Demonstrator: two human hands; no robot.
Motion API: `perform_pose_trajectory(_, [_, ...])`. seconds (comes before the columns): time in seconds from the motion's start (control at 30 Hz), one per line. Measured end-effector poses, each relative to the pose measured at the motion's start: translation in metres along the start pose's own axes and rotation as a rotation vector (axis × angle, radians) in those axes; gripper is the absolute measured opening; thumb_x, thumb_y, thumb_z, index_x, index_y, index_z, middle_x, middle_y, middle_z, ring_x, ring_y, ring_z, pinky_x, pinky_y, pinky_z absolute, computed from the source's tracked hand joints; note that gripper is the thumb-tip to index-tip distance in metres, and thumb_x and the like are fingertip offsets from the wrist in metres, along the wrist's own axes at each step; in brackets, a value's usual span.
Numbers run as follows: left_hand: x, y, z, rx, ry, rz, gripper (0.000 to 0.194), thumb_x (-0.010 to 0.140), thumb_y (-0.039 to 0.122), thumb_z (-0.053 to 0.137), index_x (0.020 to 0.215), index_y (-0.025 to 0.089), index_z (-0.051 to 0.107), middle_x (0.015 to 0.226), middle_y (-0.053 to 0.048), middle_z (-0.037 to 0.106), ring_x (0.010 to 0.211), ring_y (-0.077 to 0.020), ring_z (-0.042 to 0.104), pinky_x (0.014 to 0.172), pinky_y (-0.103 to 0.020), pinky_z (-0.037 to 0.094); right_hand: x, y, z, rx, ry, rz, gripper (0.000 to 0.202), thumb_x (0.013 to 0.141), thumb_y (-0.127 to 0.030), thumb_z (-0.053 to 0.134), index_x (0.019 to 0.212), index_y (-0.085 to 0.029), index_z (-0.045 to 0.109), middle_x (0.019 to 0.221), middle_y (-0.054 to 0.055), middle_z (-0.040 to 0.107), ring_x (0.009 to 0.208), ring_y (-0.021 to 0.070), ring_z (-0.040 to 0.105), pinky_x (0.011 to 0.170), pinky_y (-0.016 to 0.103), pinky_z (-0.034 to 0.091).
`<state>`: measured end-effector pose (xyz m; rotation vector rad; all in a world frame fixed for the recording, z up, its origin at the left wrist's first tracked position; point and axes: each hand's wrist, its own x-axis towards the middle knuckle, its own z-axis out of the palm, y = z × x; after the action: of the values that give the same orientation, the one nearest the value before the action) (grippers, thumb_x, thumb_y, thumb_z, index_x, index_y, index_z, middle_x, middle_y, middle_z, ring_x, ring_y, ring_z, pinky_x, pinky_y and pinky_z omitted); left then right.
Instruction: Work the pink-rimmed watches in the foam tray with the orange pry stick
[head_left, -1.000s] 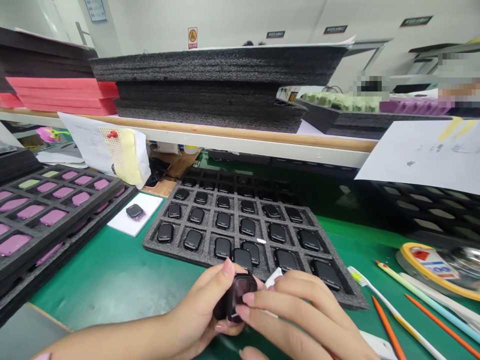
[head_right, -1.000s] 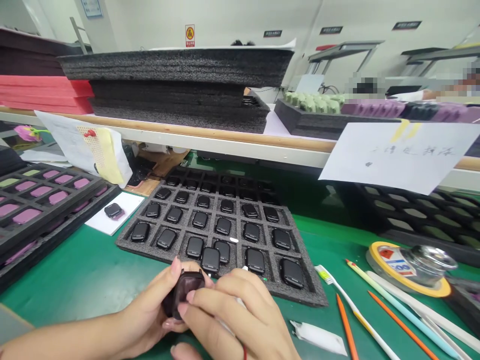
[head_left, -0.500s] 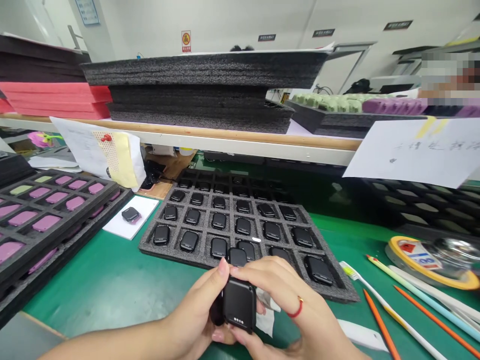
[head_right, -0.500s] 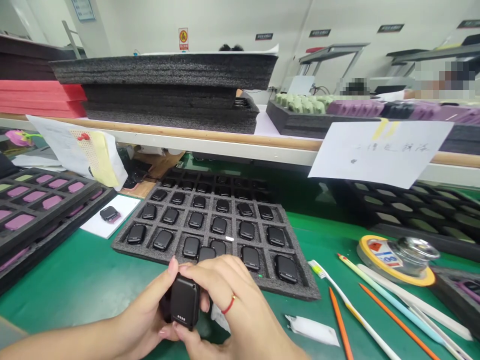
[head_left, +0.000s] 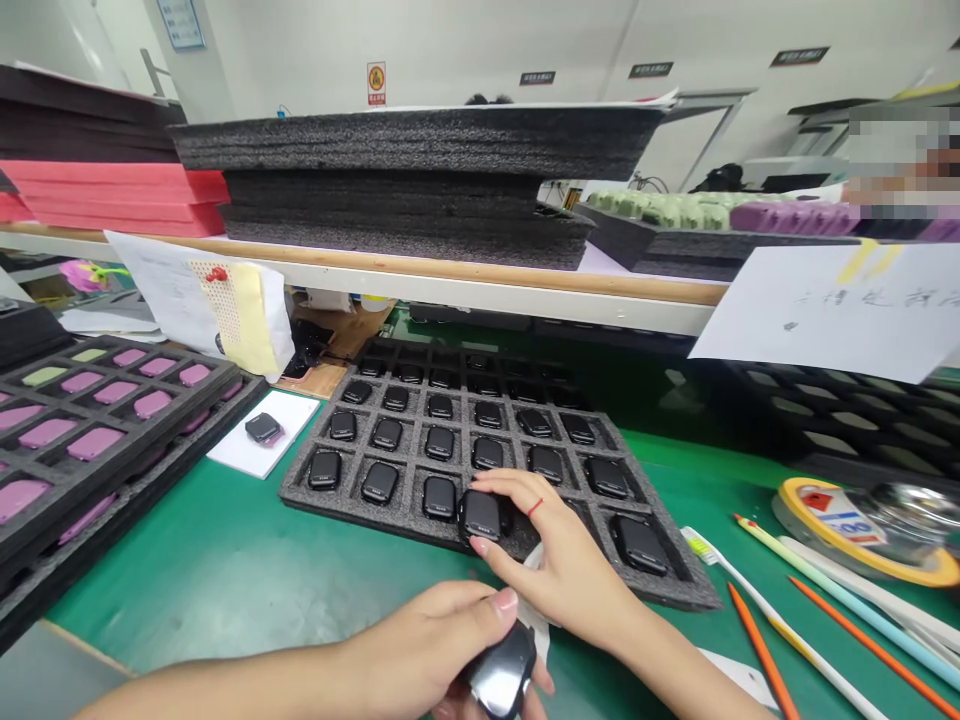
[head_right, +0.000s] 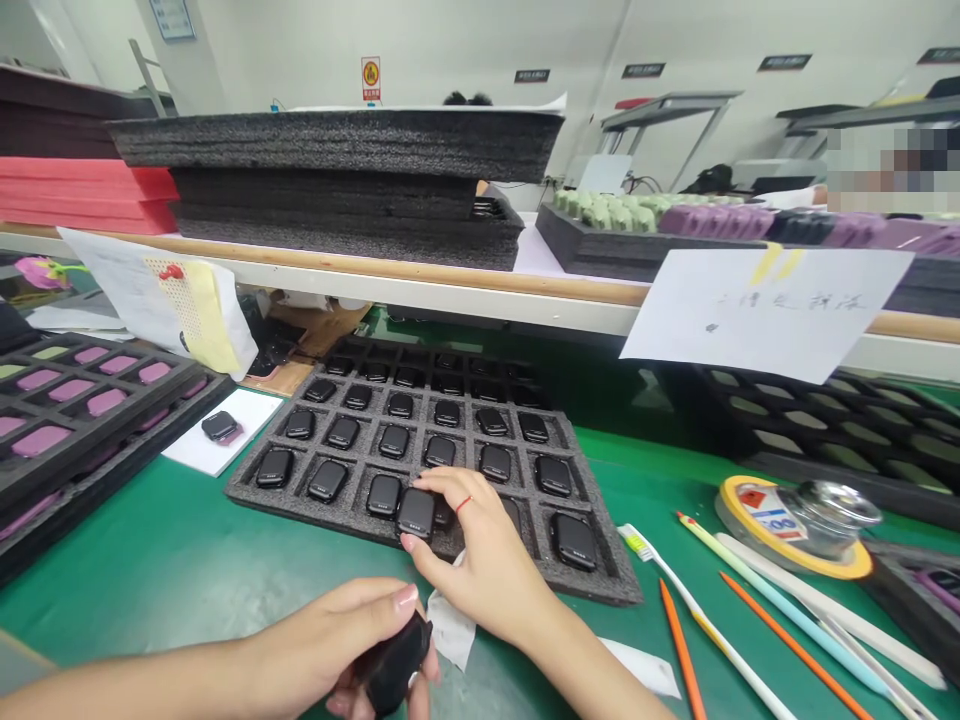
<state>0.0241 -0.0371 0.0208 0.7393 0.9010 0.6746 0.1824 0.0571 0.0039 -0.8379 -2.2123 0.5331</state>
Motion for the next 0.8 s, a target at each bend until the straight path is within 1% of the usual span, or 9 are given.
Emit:
perform_pose_trajectory(0.13, [-0.004, 0.009, 0.002, -0.147, 0.018, 0.1, 0.067, 0.086, 0.072, 0.051, 0.092, 0.008, 0.071, 0.071, -0.009, 0.069, 0.042, -0.0055, 0.035, 0.044, -0.023, 0.019, -0.005, -0.014, -0.016, 0.121, 0.101, -0.002, 0.03, 0.096, -0.036, 0.054, 0.124, -0.026, 0.056, 0.123, 0.01, 0.066, 0.118, 0.0255, 0.063, 0.098, 0.045, 0.053])
perform_pose_trajectory(0.17, [-0.004, 0.01, 0.002, -0.199, 0.031, 0.124, 0.067, 0.085, 0.072, 0.054, 0.092, 0.007, 0.072, 0.074, -0.01, 0.07, 0.044, -0.0053, 0.036, 0.046, -0.023, 0.021, -0.006, -0.02, -0.021, 0.16, 0.104, -0.048, 0.028, 0.095, -0.041, 0.056, 0.12, -0.026, 0.057, 0.12, 0.009, 0.066, 0.118, 0.0252, 0.063, 0.098, 0.042, 0.054])
perform_pose_trajectory(0.23, [-0.005, 0.012, 0.002, -0.287, 0.063, 0.164, 0.063, 0.081, 0.07, 0.063, 0.09, 0.009, 0.071, 0.079, -0.011, 0.07, 0.047, -0.0052, 0.039, 0.046, -0.022, 0.022, -0.008, -0.032, -0.029, 0.167, 0.056, -0.177, 0.034, 0.084, -0.045, 0.073, 0.11, -0.027, 0.059, 0.117, 0.008, 0.067, 0.117, 0.026, 0.063, 0.098, 0.039, 0.054])
perform_pose_trajectory(0.3, [-0.004, 0.012, 0.002, -0.37, 0.077, 0.194, 0.058, 0.076, 0.068, 0.07, 0.086, 0.011, 0.069, 0.079, -0.008, 0.067, 0.049, -0.0052, 0.041, 0.046, -0.02, 0.021, -0.009, -0.043, -0.032, 0.115, -0.001, -0.267, 0.038, 0.074, -0.037, 0.085, 0.1, -0.026, 0.061, 0.116, 0.007, 0.068, 0.116, 0.0257, 0.064, 0.098, 0.035, 0.054])
perform_pose_trajectory(0.37, [-0.003, 0.012, 0.001, -0.438, 0.053, 0.215, 0.054, 0.077, 0.064, 0.073, 0.086, 0.012, 0.067, 0.078, -0.005, 0.064, 0.05, -0.0048, 0.042, 0.045, -0.018, 0.019, -0.009, -0.05, -0.032, 0.097, 0.0, -0.281, 0.027, 0.076, -0.025, 0.083, 0.092, -0.026, 0.061, 0.115, 0.006, 0.07, 0.111, 0.023, 0.067, 0.094, 0.031, 0.056])
perform_pose_trajectory(0.53, [-0.001, 0.01, -0.002, -0.505, -0.008, 0.248, 0.047, 0.083, 0.058, 0.07, 0.09, 0.012, 0.065, 0.07, 0.0, 0.055, 0.052, -0.0049, 0.041, 0.044, -0.016, 0.018, -0.007, -0.058, -0.026, 0.164, 0.055, -0.236, 0.014, 0.082, -0.014, 0.072, 0.086, -0.025, 0.064, 0.109, 0.007, 0.072, 0.097, 0.0215, 0.071, 0.081, 0.031, 0.06])
perform_pose_trajectory(0.63, [-0.001, 0.01, -0.002, -0.483, -0.024, 0.261, 0.045, 0.086, 0.057, 0.068, 0.082, 0.012, 0.063, 0.063, 0.002, 0.05, 0.049, -0.0046, 0.036, 0.044, -0.017, 0.02, -0.006, -0.059, -0.028, 0.243, 0.138, -0.177, 0.011, 0.086, -0.015, 0.068, 0.081, -0.024, 0.068, 0.093, 0.006, 0.075, 0.085, 0.0202, 0.072, 0.074, 0.031, 0.061])
perform_pose_trajectory(0.73, [-0.003, 0.01, -0.001, -0.458, -0.019, 0.25, 0.048, 0.086, 0.058, 0.067, 0.089, 0.01, 0.069, 0.072, -0.004, 0.06, 0.046, -0.0032, 0.036, 0.043, -0.018, 0.019, -0.004, -0.058, -0.033, 0.403, 0.297, -0.028, 0.014, 0.089, -0.023, 0.069, 0.075, -0.023, 0.068, 0.076, 0.003, 0.072, 0.07, 0.0178, 0.071, 0.061, 0.026, 0.061])
perform_pose_trajectory(0.8, [-0.004, 0.011, -0.001, -0.458, -0.028, 0.25, 0.051, 0.086, 0.059, 0.066, 0.098, 0.01, 0.072, 0.082, -0.009, 0.066, 0.046, -0.0027, 0.038, 0.043, -0.018, 0.019, -0.003, -0.056, -0.037, 0.554, 0.398, 0.076, 0.018, 0.092, -0.029, 0.068, 0.075, -0.023, 0.067, 0.074, 0.002, 0.071, 0.058, 0.0139, 0.069, 0.051, 0.022, 0.059])
